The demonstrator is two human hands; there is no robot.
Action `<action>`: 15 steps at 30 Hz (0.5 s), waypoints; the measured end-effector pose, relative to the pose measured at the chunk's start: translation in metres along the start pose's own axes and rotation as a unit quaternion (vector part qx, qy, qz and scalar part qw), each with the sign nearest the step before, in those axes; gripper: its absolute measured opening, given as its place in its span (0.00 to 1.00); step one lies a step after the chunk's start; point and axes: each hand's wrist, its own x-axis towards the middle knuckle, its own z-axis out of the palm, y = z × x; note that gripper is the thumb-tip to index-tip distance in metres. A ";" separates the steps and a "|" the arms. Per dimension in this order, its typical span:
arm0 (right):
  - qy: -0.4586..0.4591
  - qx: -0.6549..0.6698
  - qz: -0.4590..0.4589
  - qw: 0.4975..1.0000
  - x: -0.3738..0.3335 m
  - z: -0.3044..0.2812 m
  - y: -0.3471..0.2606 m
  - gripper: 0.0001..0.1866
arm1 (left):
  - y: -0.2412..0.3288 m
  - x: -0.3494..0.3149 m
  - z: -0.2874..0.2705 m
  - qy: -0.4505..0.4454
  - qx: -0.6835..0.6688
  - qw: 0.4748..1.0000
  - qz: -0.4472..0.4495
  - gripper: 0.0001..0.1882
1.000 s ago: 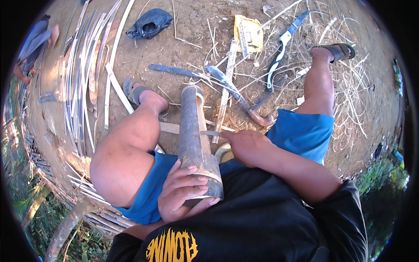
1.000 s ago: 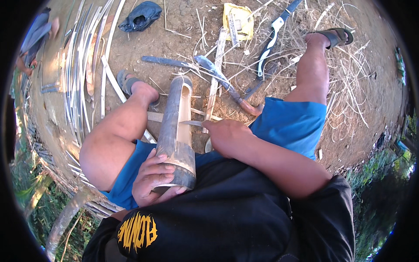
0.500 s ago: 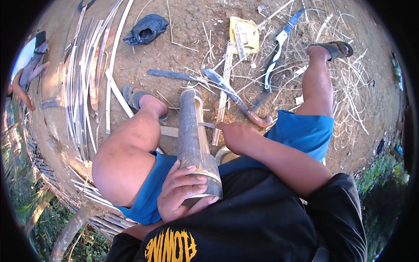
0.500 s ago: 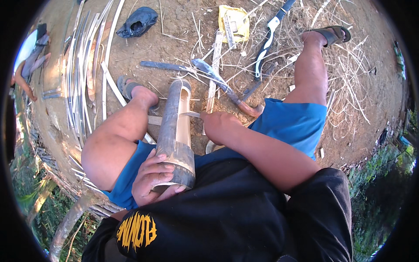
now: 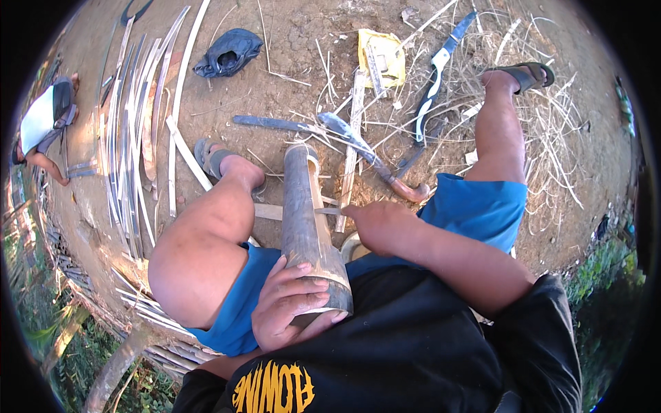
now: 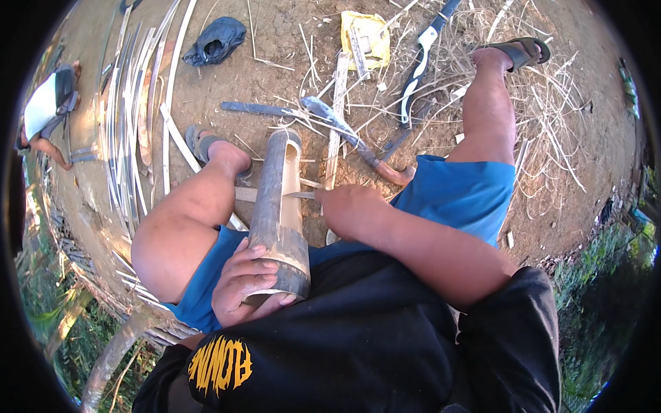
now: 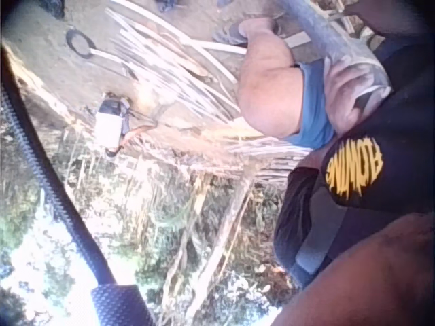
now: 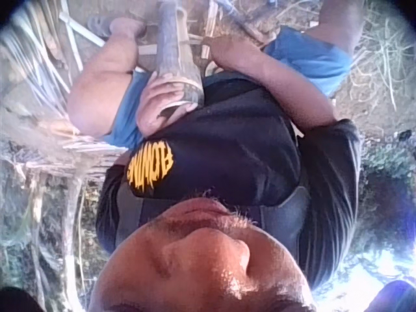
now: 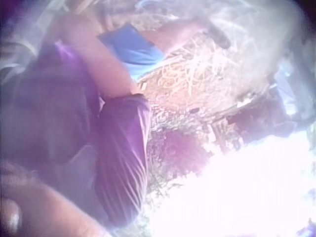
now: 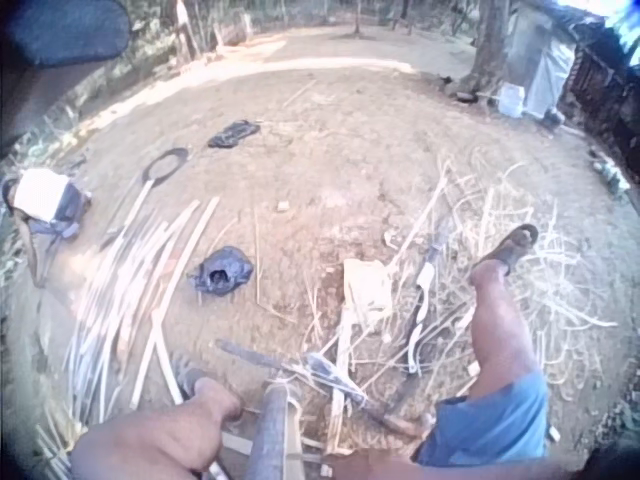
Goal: The person carves and smooths the edges of a hollow bamboo cylinder using a knife.
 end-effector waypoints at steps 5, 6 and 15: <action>0.004 0.028 -0.006 1.000 -0.030 0.001 -0.009 0.29 | -0.001 -0.002 -0.001 0.001 -0.006 1.000 0.004 0.19; -0.001 0.030 -0.006 1.000 -0.031 0.001 -0.011 0.29 | -0.001 -0.003 -0.001 -0.001 -0.005 1.000 0.008 0.19; 0.010 0.015 0.012 1.000 -0.014 0.004 -0.008 0.25 | -0.005 0.000 0.000 -0.007 0.002 1.000 0.024 0.19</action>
